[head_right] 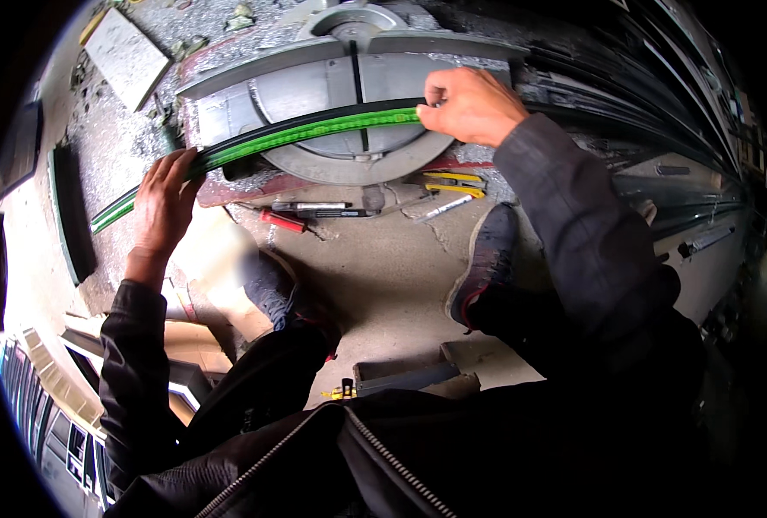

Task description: The person measures a black metal profile with a tape measure and marks it with a marker. They then use a chop saw to cut the profile at the marked point. The person repeats this process for another profile and organizes the cut pieces.

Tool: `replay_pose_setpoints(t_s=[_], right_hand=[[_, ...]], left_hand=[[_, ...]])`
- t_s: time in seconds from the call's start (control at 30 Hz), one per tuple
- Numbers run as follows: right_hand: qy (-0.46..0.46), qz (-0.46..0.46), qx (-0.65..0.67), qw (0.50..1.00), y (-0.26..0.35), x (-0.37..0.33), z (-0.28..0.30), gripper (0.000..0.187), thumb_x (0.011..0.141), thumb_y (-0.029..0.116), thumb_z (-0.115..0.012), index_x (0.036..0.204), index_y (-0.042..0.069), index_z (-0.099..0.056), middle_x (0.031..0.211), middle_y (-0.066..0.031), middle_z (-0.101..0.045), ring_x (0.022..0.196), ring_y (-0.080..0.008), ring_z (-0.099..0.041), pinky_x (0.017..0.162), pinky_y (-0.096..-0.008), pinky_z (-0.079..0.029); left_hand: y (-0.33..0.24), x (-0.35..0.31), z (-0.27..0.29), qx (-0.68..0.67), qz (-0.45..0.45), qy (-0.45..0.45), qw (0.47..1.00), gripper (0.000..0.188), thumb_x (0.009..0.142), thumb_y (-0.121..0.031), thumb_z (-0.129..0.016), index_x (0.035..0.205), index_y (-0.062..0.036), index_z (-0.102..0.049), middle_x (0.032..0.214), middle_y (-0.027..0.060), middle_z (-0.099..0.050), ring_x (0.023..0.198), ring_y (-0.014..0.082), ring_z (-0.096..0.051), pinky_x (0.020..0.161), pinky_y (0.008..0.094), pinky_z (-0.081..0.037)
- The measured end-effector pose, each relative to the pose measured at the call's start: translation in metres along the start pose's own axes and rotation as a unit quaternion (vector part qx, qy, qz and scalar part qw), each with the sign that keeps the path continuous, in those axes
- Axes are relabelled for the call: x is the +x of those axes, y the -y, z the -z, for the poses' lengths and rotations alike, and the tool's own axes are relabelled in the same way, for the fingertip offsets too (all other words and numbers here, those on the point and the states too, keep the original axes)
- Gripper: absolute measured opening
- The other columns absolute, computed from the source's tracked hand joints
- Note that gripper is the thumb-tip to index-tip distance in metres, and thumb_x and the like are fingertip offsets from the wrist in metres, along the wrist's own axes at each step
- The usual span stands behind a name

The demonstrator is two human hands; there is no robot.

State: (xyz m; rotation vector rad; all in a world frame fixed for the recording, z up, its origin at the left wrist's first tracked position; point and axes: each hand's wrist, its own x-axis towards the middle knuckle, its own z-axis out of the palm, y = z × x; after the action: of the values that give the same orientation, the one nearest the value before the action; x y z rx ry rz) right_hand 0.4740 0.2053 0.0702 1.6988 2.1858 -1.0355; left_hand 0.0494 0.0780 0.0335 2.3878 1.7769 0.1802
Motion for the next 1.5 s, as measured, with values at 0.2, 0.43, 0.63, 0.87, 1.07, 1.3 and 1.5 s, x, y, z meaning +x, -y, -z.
replay_pose_setpoints(t_s=[0.2,0.43,0.63,0.87,1.07,1.3,1.5], right_hand=[[-0.058,0.009,-0.028,0.998,-0.003,-0.003,-0.008,0.029,0.084,0.035,-0.071,0.089,0.007,-0.066,0.082,-0.0136,-0.069,0.085,-0.0345,-0.068,0.077,-0.0441,-0.052],[-0.072,0.016,-0.038,0.997,-0.004,-0.004,-0.011,0.03,0.083,0.033,-0.072,0.093,0.005,-0.067,0.082,-0.018,-0.07,0.079,-0.0368,-0.068,0.075,-0.0432,-0.053],[-0.074,0.002,-0.046,0.996,-0.006,-0.004,-0.01,0.03,0.083,0.034,-0.072,0.09,0.006,-0.065,0.076,-0.0155,-0.068,0.075,-0.037,-0.067,0.071,-0.0458,-0.052],[-0.108,0.005,-0.067,0.992,-0.006,-0.008,-0.014,0.028,0.082,0.034,-0.073,0.091,0.009,-0.066,0.077,-0.0159,-0.069,0.084,-0.0399,-0.068,0.074,-0.0482,-0.052],[-0.112,0.006,-0.08,0.99,0.002,-0.012,-0.015,0.029,0.083,0.035,-0.073,0.095,0.009,-0.066,0.082,-0.0159,-0.071,0.087,-0.0419,-0.068,0.075,-0.0497,-0.052],[-0.139,0.02,-0.082,0.987,-0.001,-0.012,-0.021,0.028,0.084,0.034,-0.071,0.098,0.01,-0.067,0.09,-0.0146,-0.072,0.091,-0.0421,-0.068,0.076,-0.0521,-0.053],[-0.144,0.024,-0.087,0.985,-0.002,-0.011,-0.022,0.028,0.084,0.032,-0.071,0.099,0.009,-0.067,0.092,-0.0146,-0.072,0.091,-0.0419,-0.068,0.076,-0.0518,-0.053]], left_hand=[[-0.004,0.0,0.001,0.027,-0.017,0.0,1.0,0.042,0.086,-0.013,-0.072,0.126,-0.0045,-0.063,0.119,0.0124,-0.066,0.107,0.0317,-0.063,0.094,0.0411,-0.05],[-0.046,0.009,-0.002,0.032,-0.015,0.015,0.999,0.066,0.085,-0.014,-0.073,0.146,-0.0095,-0.048,0.142,0.0174,-0.052,0.128,0.0349,-0.052,0.109,0.0451,-0.042],[-0.159,0.046,-0.028,-0.08,-0.032,-0.041,0.995,0.073,0.082,-0.014,-0.076,0.148,-0.0145,-0.046,0.143,0.0193,-0.047,0.131,0.0369,-0.047,0.112,0.0497,-0.037],[-0.266,0.067,-0.057,-0.134,0.094,-0.039,0.986,0.075,0.082,-0.027,-0.072,0.151,-0.0216,-0.043,0.152,0.0258,-0.033,0.144,0.0435,-0.029,0.116,0.0629,-0.018],[-0.27,0.077,-0.064,-0.096,0.14,-0.05,0.984,0.073,0.083,-0.03,-0.068,0.151,-0.0267,-0.043,0.154,0.0315,-0.027,0.145,0.0496,-0.023,0.114,0.0681,-0.015],[-0.278,0.079,-0.067,-0.097,0.16,-0.02,0.982,0.072,0.084,-0.028,-0.066,0.151,-0.0261,-0.041,0.154,0.0332,-0.024,0.146,0.0528,-0.018,0.107,0.0783,-0.016],[-0.28,0.08,-0.071,-0.103,0.17,-0.02,0.98,0.072,0.083,-0.028,-0.066,0.151,-0.0277,-0.041,0.156,0.0331,-0.022,0.147,0.0531,-0.016,0.106,0.0789,-0.017]])
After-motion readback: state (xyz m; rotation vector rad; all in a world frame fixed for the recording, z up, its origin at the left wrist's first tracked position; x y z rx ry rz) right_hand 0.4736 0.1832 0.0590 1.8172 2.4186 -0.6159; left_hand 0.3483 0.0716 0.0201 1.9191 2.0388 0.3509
